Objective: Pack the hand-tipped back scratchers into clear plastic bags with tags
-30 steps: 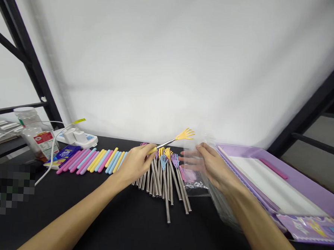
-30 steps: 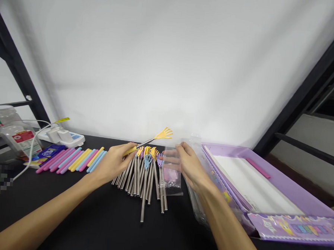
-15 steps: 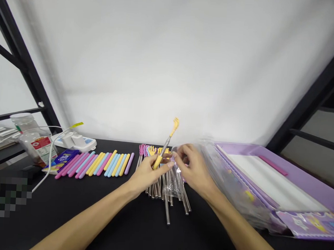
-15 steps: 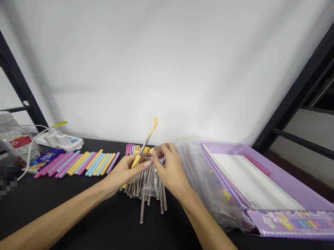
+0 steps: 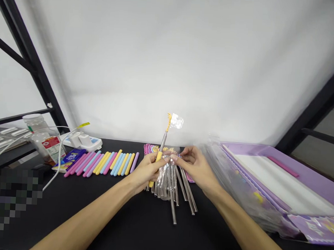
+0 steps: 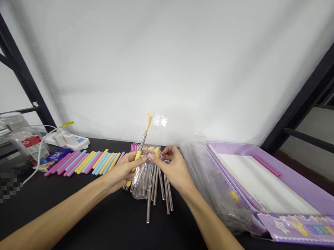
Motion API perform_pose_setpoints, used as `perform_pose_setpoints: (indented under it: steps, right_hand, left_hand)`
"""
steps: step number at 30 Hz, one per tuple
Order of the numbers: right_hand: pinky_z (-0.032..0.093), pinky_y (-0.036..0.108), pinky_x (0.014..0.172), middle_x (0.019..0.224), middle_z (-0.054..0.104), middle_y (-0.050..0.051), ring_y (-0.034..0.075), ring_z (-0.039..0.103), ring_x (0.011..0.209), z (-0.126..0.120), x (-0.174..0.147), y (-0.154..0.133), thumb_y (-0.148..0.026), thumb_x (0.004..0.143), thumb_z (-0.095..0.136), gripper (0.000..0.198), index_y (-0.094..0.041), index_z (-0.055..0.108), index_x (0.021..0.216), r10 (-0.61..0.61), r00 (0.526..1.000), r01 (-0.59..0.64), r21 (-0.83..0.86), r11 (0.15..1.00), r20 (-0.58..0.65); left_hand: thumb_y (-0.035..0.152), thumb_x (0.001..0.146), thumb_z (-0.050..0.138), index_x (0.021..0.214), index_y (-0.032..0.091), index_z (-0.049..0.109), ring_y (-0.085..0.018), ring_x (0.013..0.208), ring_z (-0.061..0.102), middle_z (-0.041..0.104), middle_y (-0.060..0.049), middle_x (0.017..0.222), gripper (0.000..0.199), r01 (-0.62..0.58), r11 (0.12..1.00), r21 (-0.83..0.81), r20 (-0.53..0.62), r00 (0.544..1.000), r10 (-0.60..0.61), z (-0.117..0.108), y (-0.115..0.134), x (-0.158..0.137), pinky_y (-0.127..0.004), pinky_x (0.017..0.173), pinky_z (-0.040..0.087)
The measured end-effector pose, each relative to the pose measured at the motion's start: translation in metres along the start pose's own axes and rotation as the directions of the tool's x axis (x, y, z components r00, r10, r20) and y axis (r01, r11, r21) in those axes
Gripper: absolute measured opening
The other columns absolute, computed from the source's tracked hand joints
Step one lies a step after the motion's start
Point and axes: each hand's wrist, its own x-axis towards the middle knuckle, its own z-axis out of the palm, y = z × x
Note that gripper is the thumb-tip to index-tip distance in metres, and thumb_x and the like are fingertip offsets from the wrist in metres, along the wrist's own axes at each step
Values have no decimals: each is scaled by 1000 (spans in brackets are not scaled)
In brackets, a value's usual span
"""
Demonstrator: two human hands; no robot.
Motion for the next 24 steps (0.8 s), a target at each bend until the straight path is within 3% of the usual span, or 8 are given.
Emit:
perform_pose_setpoints:
  steps: [3,5,8,11,15,19,21,24]
  right_hand:
    - [50,32,78,86,65,3,19,62,83,-2,-1,-1,-40,69,81,32,-18,63,86,104,978,-120,78,990,181]
    - [50,30,77,81,65,2,17,62,81,-4,-1,-3,-39,70,81,29,-18,64,79,100,973,-133,157,979,206]
    - [52,30,76,79,69,2,18,66,81,-10,2,-5,-41,70,82,32,-18,62,77,133,988,-150,286,946,78]
    - [55,33,79,79,73,5,20,70,81,-20,7,-6,-45,70,82,35,-18,62,80,161,982,-118,345,931,-96]
    - [59,32,75,73,72,3,20,71,76,-34,13,-8,-45,63,86,38,-17,63,74,110,956,-11,340,940,-272]
    - [60,29,70,70,71,2,18,71,74,-43,16,-11,-47,65,84,37,-16,65,74,59,922,64,302,951,-382]
    - [61,28,68,68,71,2,17,71,72,-44,16,-14,-47,67,83,37,-17,62,70,15,905,105,258,961,-425]
    - [61,27,65,67,72,3,18,72,73,-43,14,-17,-46,67,84,42,-17,53,63,-12,892,128,227,965,-451]
  left_hand:
    - [48,82,67,87,17,60,-4,40,19,33,10,49,32,9,994,109,121,992,-22,-4,3,-1,-20,40,15]
    - [50,84,64,92,16,63,-4,41,20,46,7,54,35,-23,971,239,139,990,-10,-7,8,-1,-20,40,17]
    - [52,88,57,109,18,65,-4,45,28,62,0,74,41,-131,890,436,68,991,113,-16,17,-1,-20,42,23]
    - [51,92,49,120,18,64,-8,51,37,56,2,68,45,-213,777,592,83,975,205,-30,27,-3,-20,46,28]
    - [51,91,48,108,16,69,-9,55,38,46,3,62,44,-231,668,707,225,970,97,-44,36,-7,-20,49,29]
    - [51,92,46,88,14,72,-9,53,27,37,4,59,45,-251,579,776,263,963,64,-48,37,-10,-22,48,20]
    - [52,92,45,91,15,73,-9,52,25,39,4,58,47,-250,544,801,277,960,33,-48,37,-11,-23,47,19]
    - [51,93,44,104,17,74,-9,51,35,53,2,61,47,-248,457,854,261,965,36,-49,38,-11,-22,49,25]
